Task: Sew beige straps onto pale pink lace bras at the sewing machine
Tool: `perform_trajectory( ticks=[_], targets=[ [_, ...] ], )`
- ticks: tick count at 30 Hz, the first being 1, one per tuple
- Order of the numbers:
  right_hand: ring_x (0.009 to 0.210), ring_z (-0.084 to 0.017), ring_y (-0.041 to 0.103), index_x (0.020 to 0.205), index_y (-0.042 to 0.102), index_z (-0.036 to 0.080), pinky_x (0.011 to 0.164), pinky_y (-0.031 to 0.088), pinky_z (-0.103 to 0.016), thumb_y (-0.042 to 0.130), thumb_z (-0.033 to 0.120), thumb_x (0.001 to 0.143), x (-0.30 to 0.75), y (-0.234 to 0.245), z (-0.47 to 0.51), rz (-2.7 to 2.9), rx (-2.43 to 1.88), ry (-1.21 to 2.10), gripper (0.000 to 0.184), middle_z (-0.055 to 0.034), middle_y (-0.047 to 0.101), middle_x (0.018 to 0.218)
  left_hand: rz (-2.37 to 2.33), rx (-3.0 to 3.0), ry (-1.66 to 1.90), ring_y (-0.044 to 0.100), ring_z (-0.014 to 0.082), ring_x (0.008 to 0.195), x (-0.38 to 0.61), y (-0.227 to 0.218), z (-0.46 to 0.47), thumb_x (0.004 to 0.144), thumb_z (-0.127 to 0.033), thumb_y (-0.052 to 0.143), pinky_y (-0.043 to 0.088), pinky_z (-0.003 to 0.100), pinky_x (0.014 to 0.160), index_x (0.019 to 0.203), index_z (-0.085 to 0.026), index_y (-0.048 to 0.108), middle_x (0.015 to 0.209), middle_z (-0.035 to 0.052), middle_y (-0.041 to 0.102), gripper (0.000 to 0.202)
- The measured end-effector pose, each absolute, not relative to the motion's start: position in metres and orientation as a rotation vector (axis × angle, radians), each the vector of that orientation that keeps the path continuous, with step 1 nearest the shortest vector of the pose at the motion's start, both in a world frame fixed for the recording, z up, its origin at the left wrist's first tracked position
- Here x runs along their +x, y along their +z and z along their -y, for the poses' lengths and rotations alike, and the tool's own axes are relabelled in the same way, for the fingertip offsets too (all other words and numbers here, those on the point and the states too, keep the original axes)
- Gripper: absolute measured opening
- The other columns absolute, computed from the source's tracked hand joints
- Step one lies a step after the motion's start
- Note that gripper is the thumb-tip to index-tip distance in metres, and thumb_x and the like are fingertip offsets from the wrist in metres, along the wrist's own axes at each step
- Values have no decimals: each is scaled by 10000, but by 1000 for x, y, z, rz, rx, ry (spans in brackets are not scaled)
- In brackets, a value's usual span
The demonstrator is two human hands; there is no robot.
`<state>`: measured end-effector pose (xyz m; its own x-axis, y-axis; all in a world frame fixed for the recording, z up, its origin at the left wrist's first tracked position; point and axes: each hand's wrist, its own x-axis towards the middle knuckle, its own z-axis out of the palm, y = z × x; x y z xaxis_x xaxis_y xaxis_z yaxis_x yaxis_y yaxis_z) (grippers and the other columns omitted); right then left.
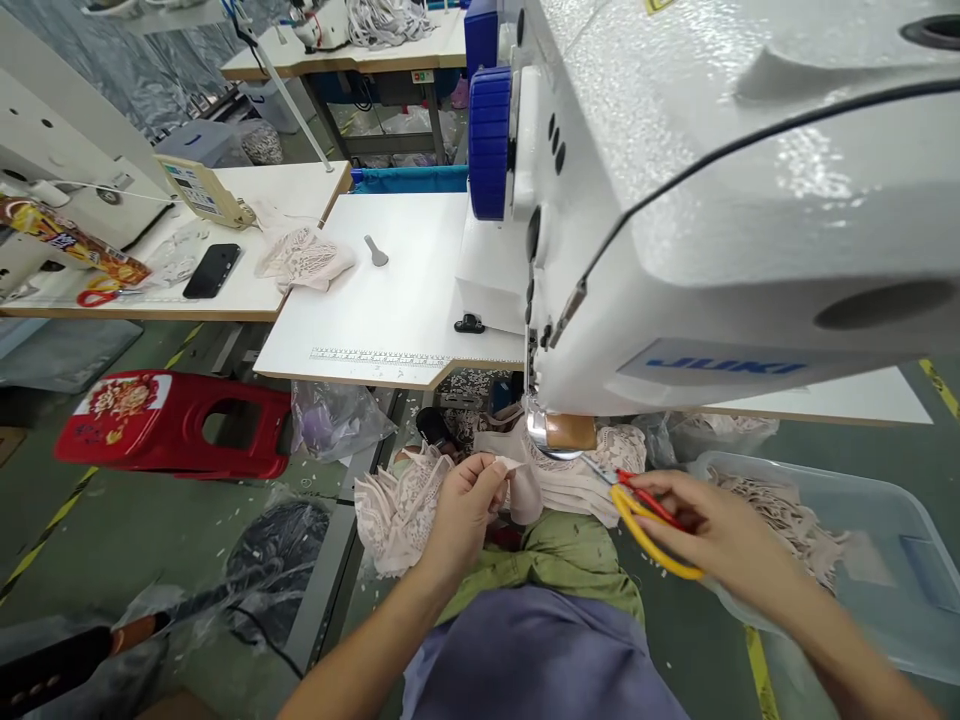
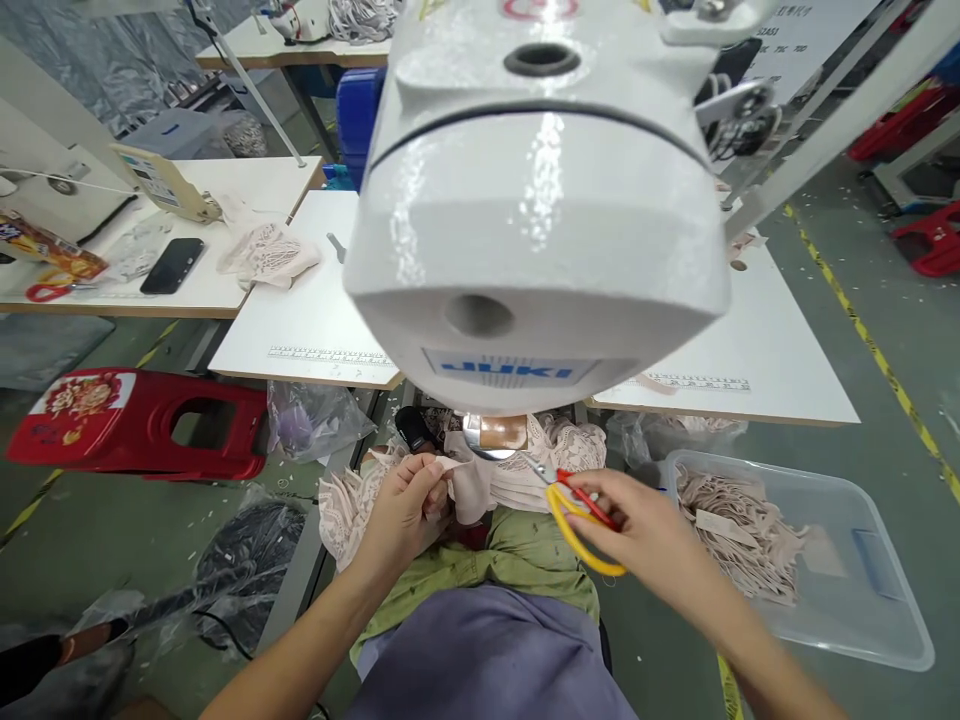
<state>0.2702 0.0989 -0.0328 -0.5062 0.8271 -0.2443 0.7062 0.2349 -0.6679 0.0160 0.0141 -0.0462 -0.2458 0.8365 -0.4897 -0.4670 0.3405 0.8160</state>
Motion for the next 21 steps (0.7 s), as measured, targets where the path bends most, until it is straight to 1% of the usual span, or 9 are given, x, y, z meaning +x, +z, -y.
perform_trajectory(
  ticks=[3,6,8,11,12,15,17,19,21],
  targets=[
    [668,-273,657,979,708,233,534,486,-356,628,493,835,284,-14,-140,2404,-1530,702,308,-117,711,839,-1272,365,1248,305,52,469,16,-41,-15,673,-538,747,249,200,478,585,-181,491,498,-75,399,448],
    [909,-354,651,1040,687,202,721,498,-436,534,439,925,274,1,-156,2384,-1482,235,305,-188,686,936,-1245,409,1101,369,56,465,14,-31,-19,716,-534,700,255,197,447,647,-169,556,561,-39,501,398],
    [949,-339,645,1094,661,200,766,505,-443,513,418,944,255,-1,-142,2428,-1259,178,303,-182,690,982,-1190,456,947,415,65,452,13,-23,-23,757,-486,643,280,203,429,665,-173,567,603,-11,568,336],
    [913,-242,670,1089,657,235,727,528,-342,522,331,945,224,-22,-108,2706,-666,522,219,-106,712,1028,-1095,609,633,414,80,402,12,-12,-28,791,-395,570,293,219,402,662,-184,571,589,-1,600,247],
    [858,-210,675,1045,668,244,688,519,-305,494,281,954,218,-30,-100,2753,-574,624,200,-78,720,972,-1116,703,559,415,88,398,11,-12,-27,804,-376,554,301,226,403,640,-188,565,574,1,598,250],
    [677,-177,648,895,674,224,573,464,-265,449,270,963,217,-44,-99,2675,-799,744,240,-52,706,783,-1463,1001,701,542,147,545,12,-22,-15,850,-361,563,428,261,528,695,-193,620,674,38,651,235],
    [610,-174,613,815,644,212,532,430,-264,499,358,938,226,-45,-108,2428,-1139,834,240,-48,678,708,-1697,1054,999,603,190,727,20,-39,0,872,-397,592,488,305,694,898,-202,670,835,71,685,211],
    [533,-151,550,735,579,213,486,396,-249,574,473,879,232,-41,-111,2061,-1374,1118,298,-14,606,611,-1578,976,1132,607,203,781,36,-59,15,878,-517,591,496,341,764,1114,-202,635,885,86,676,396],
    [466,-125,480,691,505,218,436,374,-233,616,587,811,228,-37,-101,1618,-1422,1542,404,23,523,546,-1151,814,1070,642,233,816,60,-76,24,764,-694,648,511,386,791,1339,-211,509,905,89,682,764]
  ],
)
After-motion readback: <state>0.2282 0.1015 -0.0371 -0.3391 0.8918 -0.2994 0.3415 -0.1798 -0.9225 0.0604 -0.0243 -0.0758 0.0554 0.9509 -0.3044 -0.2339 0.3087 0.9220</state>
